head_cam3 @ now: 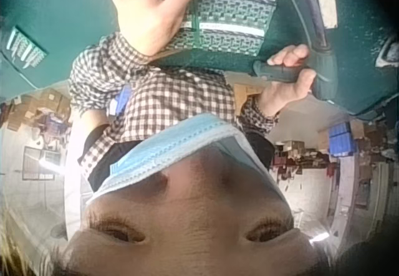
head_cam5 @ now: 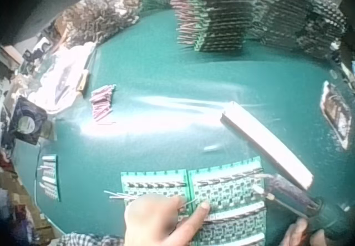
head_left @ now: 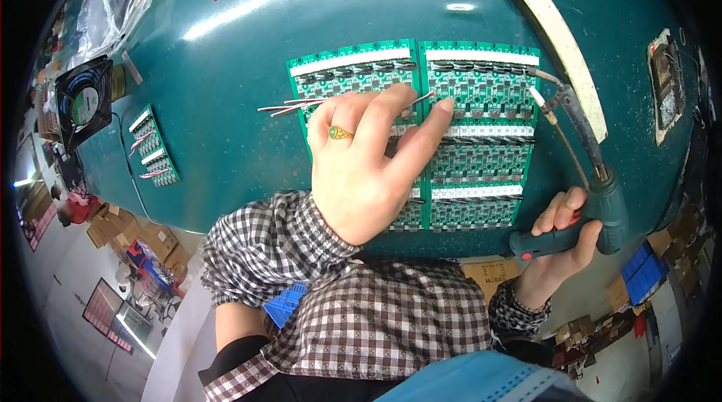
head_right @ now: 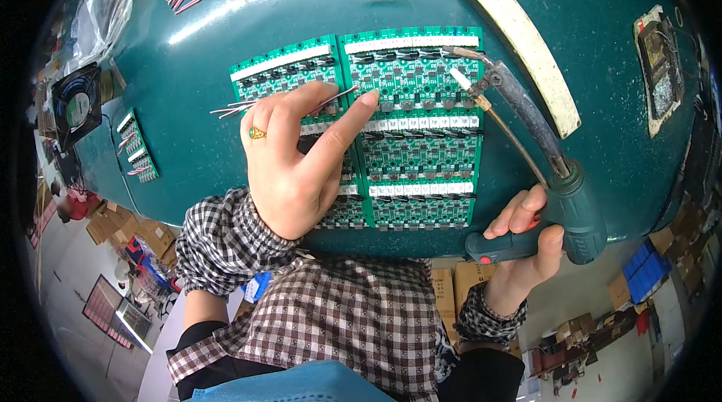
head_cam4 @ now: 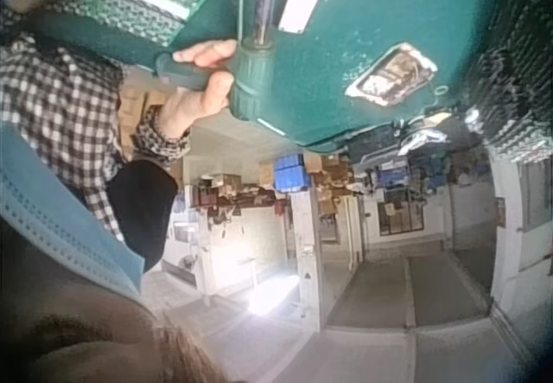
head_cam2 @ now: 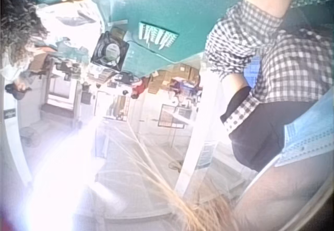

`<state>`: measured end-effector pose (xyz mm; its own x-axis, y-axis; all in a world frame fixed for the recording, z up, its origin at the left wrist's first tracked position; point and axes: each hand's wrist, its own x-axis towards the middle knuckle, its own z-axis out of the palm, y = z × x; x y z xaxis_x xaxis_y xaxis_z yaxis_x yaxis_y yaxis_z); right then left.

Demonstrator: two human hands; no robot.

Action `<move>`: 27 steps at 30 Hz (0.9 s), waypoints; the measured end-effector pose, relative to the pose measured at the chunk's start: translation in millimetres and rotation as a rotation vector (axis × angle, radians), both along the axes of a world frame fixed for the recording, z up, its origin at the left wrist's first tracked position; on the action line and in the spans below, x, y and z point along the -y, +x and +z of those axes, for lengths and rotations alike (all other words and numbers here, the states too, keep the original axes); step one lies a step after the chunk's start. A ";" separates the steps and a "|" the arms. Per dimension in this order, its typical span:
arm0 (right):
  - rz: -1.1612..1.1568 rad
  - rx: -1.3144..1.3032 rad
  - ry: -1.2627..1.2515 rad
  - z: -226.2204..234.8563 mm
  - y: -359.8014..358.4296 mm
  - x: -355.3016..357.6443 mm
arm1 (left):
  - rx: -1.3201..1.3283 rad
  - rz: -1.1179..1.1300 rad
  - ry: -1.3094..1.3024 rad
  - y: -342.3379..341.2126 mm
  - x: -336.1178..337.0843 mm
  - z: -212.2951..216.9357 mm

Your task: The person uses a soldering iron to attach wires to a green circuit board. They repeatedly heat the connection points and apply solder to secure the wires. The person occasionally lifts the board to inspect the soldered joints before continuing the process.

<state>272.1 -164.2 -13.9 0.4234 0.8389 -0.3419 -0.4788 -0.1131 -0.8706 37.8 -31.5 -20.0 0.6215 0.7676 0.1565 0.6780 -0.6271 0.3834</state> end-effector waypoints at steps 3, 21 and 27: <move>0.009 -0.019 0.004 -0.9 1.1 0.9 | 0.048 -0.010 -0.021 -2.1 -1.9 0.9; 0.025 -0.065 0.029 -5.7 6.7 2.1 | 0.211 0.091 -0.109 -2.0 -25.9 0.6; 0.070 0.013 -0.006 -4.6 6.4 0.3 | 0.188 0.107 -0.172 -0.5 -28.5 0.5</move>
<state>278.4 -164.5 -18.5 0.3686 0.8643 -0.3421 -0.4581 -0.1513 -0.8759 37.3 -3.0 -19.5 0.5080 0.8525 0.1230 0.6439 -0.4708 0.6031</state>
